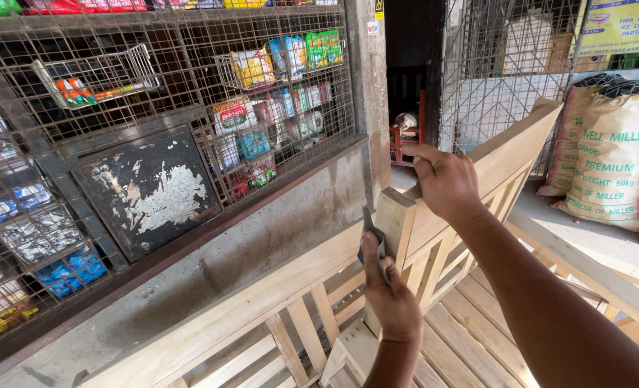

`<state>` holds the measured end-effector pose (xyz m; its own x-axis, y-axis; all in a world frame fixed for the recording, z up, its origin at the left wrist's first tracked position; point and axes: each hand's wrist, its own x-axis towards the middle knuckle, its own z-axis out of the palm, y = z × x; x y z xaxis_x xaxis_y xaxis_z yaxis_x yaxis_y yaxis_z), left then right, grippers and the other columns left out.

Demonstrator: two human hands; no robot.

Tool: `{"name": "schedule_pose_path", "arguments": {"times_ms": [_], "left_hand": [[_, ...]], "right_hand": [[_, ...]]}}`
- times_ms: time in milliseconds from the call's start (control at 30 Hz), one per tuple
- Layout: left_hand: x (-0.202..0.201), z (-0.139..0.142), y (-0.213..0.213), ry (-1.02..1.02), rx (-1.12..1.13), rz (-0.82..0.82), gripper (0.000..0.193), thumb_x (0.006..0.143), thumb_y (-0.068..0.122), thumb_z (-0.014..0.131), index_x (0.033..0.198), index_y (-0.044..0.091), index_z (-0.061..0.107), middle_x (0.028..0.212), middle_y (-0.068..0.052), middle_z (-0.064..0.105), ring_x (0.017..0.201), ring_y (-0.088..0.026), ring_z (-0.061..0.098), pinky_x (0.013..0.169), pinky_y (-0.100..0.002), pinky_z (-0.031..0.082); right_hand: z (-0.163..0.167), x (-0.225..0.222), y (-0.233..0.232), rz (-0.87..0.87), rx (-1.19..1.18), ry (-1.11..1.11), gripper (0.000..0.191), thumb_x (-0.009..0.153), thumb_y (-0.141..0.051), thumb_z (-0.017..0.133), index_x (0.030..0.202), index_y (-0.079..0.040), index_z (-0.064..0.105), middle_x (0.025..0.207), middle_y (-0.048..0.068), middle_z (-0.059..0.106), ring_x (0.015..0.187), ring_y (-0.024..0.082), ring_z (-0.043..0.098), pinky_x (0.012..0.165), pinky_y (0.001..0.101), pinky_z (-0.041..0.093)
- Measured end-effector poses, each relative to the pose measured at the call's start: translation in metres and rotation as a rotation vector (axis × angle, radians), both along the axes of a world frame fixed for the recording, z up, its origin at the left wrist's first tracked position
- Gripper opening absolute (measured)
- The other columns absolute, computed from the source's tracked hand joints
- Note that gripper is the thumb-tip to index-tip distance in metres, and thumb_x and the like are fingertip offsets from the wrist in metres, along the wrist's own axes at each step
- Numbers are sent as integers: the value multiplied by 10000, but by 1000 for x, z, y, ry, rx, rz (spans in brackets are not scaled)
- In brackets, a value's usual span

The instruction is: The person sands the backrest of a wooden chair using a sanding block. They hold the chair steady with one hand while moving the sanding block back and forth across the wood surface.

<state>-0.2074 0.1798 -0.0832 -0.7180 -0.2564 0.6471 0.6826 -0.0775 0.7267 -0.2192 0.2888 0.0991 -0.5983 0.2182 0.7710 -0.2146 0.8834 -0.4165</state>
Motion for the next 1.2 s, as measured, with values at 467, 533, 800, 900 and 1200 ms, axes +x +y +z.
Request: {"name": "schedule_pose_path", "arguments": {"times_ms": [467, 533, 800, 900, 1200], "left_hand": [[-63, -18, -78, -650, -73, -470, 522, 979, 465, 576, 1215, 12, 682, 1071, -68, 733, 924, -176, 633, 862, -352, 505], [-61, -24, -82, -701, -181, -456, 551, 992, 469, 577, 1206, -29, 671, 1057, -105, 727, 916, -199, 653, 851, -379, 525], [-70, -5, -84, -706, -222, -523, 559, 993, 450, 558, 1215, -45, 692, 1125, -127, 769, 980, -229, 681, 890, -391, 517], [-76, -1, -82, -689, -156, -570, 546, 993, 438, 558, 1242, -33, 673, 1184, -147, 757, 1034, -246, 684, 941, -412, 520], [-71, -20, -85, -809, -305, -598, 594, 1028, 455, 497, 1355, -20, 638, 1411, -137, 661, 1250, -226, 615, 1051, -374, 416]], "right_hand": [[0, -1, 0, -2, -68, -46, 301, 1030, -213, 527, 1237, -222, 745, 621, 70, 723, 614, 216, 722, 807, 376, 576], [0, -1, 1, -8, -59, -49, 299, 1030, -214, 525, 1234, -221, 744, 611, 73, 724, 605, 225, 721, 823, 381, 570], [0, 0, 0, 10, -108, -53, 307, 1024, -212, 515, 1227, -229, 744, 643, 68, 713, 628, 215, 716, 811, 388, 574], [0, 1, -1, -2, -8, -7, 300, 1034, -200, 521, 1220, -215, 756, 612, 85, 711, 602, 235, 706, 862, 399, 552], [8, 4, -4, -36, -126, -201, 343, 1060, -248, 462, 1303, -255, 705, 584, 80, 688, 528, 201, 668, 760, 383, 595]]}}
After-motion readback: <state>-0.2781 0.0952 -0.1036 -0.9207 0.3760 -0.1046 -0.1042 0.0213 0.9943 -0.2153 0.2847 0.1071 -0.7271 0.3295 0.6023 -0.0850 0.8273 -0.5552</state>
